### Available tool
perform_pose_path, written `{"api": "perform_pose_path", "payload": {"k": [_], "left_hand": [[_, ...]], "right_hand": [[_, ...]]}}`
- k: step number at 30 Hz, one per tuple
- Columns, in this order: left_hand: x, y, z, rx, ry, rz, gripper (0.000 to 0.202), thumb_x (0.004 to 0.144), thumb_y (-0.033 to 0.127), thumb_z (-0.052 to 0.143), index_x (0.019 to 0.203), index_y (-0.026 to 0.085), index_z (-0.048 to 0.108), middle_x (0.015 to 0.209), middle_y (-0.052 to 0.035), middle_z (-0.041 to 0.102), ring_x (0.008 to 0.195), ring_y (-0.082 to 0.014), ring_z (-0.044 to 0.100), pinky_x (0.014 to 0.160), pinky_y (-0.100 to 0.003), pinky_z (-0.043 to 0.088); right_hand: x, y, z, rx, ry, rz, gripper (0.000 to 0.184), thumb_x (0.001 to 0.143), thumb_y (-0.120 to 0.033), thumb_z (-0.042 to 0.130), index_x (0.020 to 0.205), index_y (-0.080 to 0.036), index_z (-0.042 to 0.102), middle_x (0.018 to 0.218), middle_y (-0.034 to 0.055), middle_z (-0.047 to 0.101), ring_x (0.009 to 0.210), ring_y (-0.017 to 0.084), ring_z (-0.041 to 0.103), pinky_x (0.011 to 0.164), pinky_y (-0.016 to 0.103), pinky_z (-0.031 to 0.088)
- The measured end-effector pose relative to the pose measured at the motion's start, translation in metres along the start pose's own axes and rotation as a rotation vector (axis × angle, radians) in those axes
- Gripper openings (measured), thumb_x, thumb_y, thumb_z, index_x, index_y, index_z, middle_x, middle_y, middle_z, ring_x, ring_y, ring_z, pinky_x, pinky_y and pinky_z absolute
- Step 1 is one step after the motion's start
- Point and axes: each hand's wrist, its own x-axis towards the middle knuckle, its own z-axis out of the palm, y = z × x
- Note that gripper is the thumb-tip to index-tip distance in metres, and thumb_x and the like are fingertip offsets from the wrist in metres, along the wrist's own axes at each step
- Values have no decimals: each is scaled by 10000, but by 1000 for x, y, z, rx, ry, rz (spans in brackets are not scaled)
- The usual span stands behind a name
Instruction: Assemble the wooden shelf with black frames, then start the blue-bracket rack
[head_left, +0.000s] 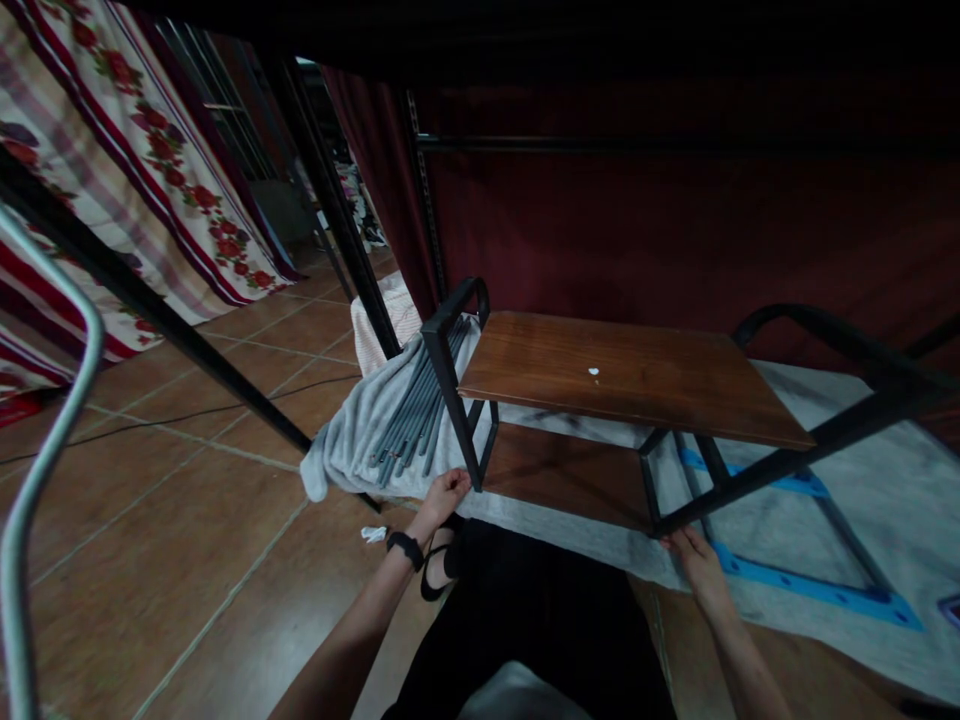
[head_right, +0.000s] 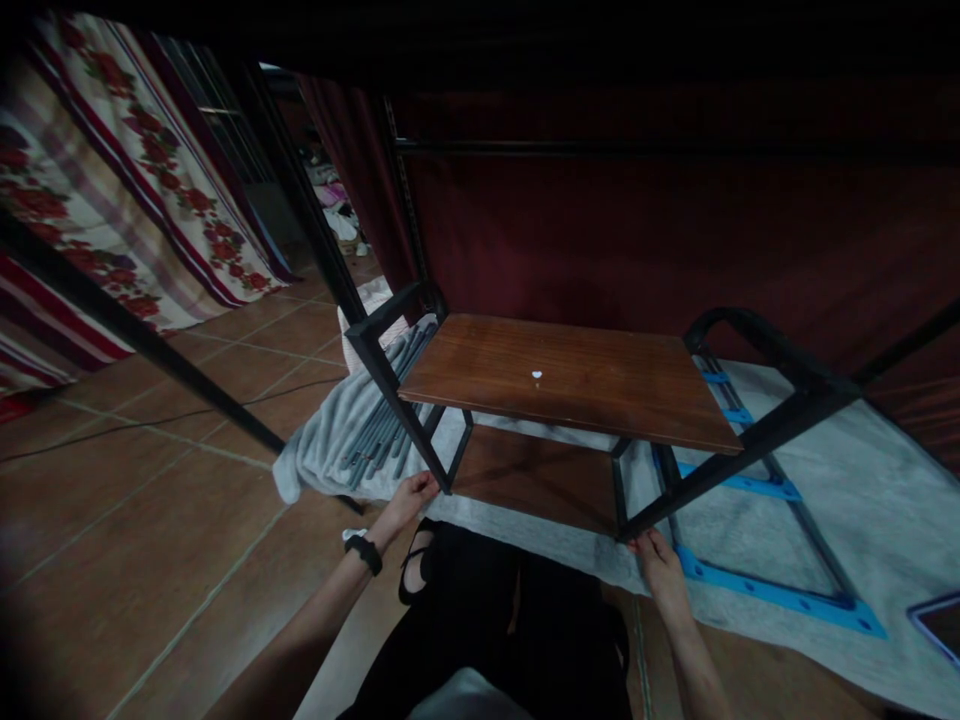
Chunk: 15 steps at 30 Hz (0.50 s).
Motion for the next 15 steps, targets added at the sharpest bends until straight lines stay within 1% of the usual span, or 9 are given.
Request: {"api": "perform_pose_path", "payload": {"k": [2,5,9,13,15], "left_hand": [[1,-4,-1,24,-16,7,314,670,461,679,702,156,612,638,13,513,616,-118,412,560,-233,320],[2,-9,-3,58,-53,38,354,696,501,655,723,151,606,651,19,501,619,-113,407,567,-231,322],[1,-9,-5,75,-91,82,355,729,493,655,770,143,619,704,5,534,647,-118,435,594,-241,355],[1,-7,-5,83,-88,102,342,730,484,666,714,151,592,671,12,513,647,-122,445,606,-247,371],[1,-6,-5,87,-87,105,345,736,486,659,692,154,578,657,18,503,641,-119,444,611,-249,374]], "right_hand": [[0,1,-1,-20,-27,18,320,682,-527,644,768,-221,679,747,46,714,709,226,662,720,358,553],[0,2,-2,-47,-27,8,319,691,-523,634,778,-219,676,745,48,716,714,227,663,707,351,553],[1,4,1,-47,-11,-2,318,699,-532,608,792,-232,661,744,39,715,717,230,671,705,350,558],[-1,1,4,-49,3,-9,339,698,-553,601,796,-233,654,738,37,708,710,230,677,718,352,562],[-3,-3,5,-85,9,-54,352,708,-565,591,797,-232,662,760,46,719,724,234,685,728,354,567]]}}
